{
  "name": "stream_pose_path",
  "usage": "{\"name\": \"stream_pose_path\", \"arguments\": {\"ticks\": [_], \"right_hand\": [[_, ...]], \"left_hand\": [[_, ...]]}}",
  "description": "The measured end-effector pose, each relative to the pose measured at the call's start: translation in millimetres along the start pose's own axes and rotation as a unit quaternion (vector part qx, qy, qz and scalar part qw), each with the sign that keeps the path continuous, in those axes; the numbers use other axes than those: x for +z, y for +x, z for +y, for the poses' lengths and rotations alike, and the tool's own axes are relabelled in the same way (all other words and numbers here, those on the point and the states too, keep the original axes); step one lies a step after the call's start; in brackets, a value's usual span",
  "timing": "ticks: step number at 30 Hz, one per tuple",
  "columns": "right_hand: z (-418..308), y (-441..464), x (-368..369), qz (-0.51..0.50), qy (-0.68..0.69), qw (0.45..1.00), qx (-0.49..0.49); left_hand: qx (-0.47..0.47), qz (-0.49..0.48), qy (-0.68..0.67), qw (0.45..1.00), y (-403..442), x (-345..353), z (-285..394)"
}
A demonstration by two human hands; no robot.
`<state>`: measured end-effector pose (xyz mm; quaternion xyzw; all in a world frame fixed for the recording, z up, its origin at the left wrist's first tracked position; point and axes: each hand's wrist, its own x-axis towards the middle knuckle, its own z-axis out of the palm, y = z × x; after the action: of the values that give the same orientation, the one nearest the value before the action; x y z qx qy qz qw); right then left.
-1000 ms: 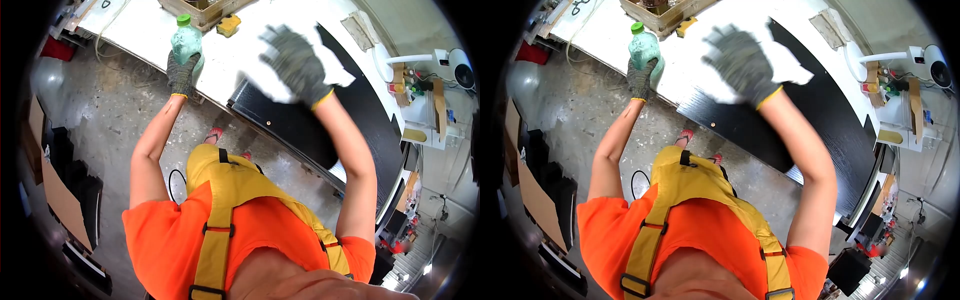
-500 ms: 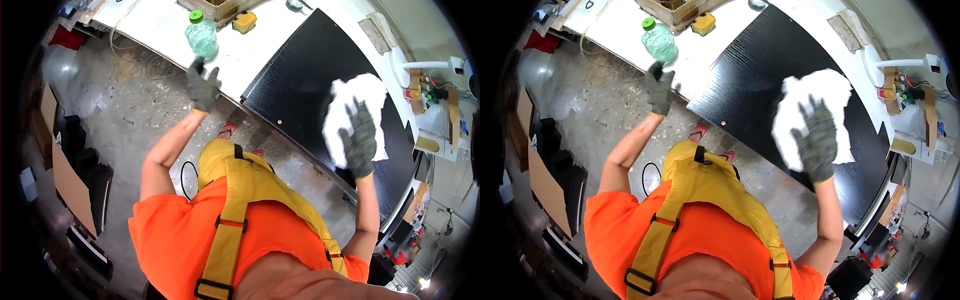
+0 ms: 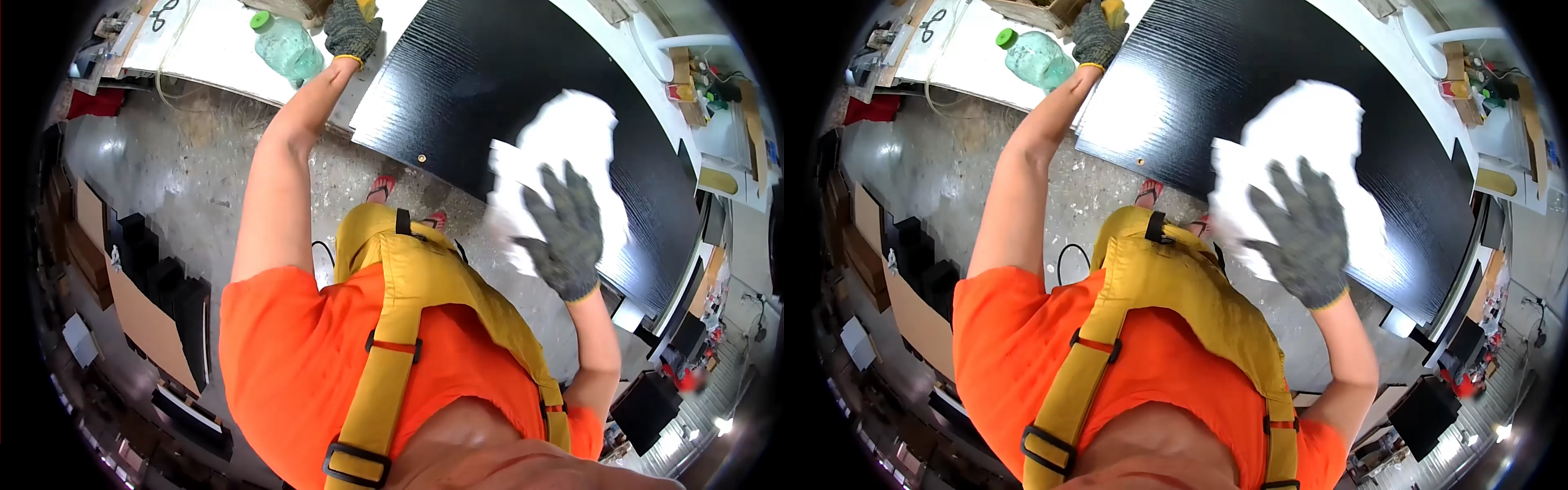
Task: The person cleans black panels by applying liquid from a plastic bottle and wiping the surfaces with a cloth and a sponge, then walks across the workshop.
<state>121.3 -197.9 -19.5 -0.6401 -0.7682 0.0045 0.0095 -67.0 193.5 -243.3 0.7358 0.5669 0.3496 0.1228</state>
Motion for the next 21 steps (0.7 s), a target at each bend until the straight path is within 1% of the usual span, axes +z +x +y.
{"name": "stream_pose_path", "arguments": {"ticks": [1, 2, 3, 4, 5, 6, 7, 8, 9, 10, 11, 12, 13, 14, 15, 16, 17, 18, 19, 20, 21], "right_hand": [[10.8, -28.0, -0.5, 0.015, -0.012, 0.999, 0.046], [24.9, -57.4, 1.5, 0.029, -0.006, 0.995, 0.091], [39.7, -91.7, 6.4, 0.034, -0.069, 0.988, 0.135], [58.1, -132.5, 21.4, 0.107, -0.062, 0.974, 0.191], [83.7, -180.4, 38.3, 0.156, -0.031, 0.95, 0.27], [99.0, -213.3, 41.7, 0.191, -0.041, 0.922, 0.333], [124.3, -250.9, 43.8, 0.19, -0.033, 0.907, 0.375], [133.1, -274.4, 37.5, 0.187, -0.041, 0.879, 0.437], [161.9, -318.9, 50.1, 0.214, -0.058, 0.869, 0.442], [184.6, -352.6, 54.6, 0.185, -0.051, 0.865, 0.464], [196.6, -369.1, 56.8, 0.158, -0.042, 0.861, 0.481], [196.9, -364.2, 56.1, 0.142, -0.055, 0.861, 0.485], [194.1, -344.3, 50.6, 0.125, -0.067, 0.861, 0.488], [174.2, -299.0, 37.5, 0.116, -0.047, 0.854, 0.505], [154.1, -256.9, 26.7, 0.092, -0.059, 0.878, 0.466], [133.8, -211.7, 16.0, 0.088, -0.004, 0.901, 0.425], [114.6, -175.7, 8.7, 0.078, -0.014, 0.932, 0.354], [96.5, -138.3, 3.3, 0.052, -0.045, 0.951, 0.303], [76.2, -99.2, -5.5, 0.06, -0.026, 0.973, 0.221], [58.3, -66.1, -9.4, 0.05, -0.013, 0.983, 0.174], [44.3, -36.8, -12.5, 0.034, 0.002, 0.992, 0.123]], "left_hand": [[0.019, 0.059, 0.072, 0.995, 1.5, 23.4, -17.5], [0.015, 0.056, 0.089, 0.994, -5.8, 6.3, -3.5], [0.013, 0.053, 0.106, 0.993, -11.9, -10.7, 11.5], [-0.008, 0.065, 0.075, 0.995, -7.3, -4.9, 4.4], [-0.013, 0.064, 0.055, 0.996, -5.0, -11.6, 8.4], [0.0, 0.071, 0.066, 0.995, -6.1, -17.5, 12.8], [0.015, 0.077, 0.077, 0.994, -8.7, -19.8, 14.4], [0.023, 0.109, 0.058, 0.992, -0.3, -2.6, -1.8], [-0.002, 0.116, 0.057, 0.992, 1.5, 1.8, -1.5], [-0.003, 0.108, 0.052, 0.993, -0.1, -1.5, 2.9], [-0.006, 0.102, 0.049, 0.994, -0.9, -6.8, 5.2], [0.002, 0.118, 0.054, 0.992, 0.4, -1.1, -0.7], [0.002, 0.107, 0.045, 0.993, 0.7, -2.3, -1.1], [0.001, 0.099, 0.036, 0.994, 2.0, -3.6, -0.8], [-0.001, 0.09, 0.028, 0.996, 2.8, -5.0, -0.9], [0.002, 0.109, 0.044, 0.993, 0.8, -2.0, -0.8], [0.004, 0.086, 0.034, 0.996, -0.2, -4.7, -2.9], [0.004, 0.063, 0.025, 0.998, -0.8, -10.1, -6.6], [0.003, 0.04, 0.016, 0.999, -2.0, -16.6, -8.2], [-0.033, 0.001, -0.032, 0.999, -3.9, -40.2, 12.3], [-0.007, 0.044, -0.043, 0.998, -3.0, -28.5, -0.5]]}}
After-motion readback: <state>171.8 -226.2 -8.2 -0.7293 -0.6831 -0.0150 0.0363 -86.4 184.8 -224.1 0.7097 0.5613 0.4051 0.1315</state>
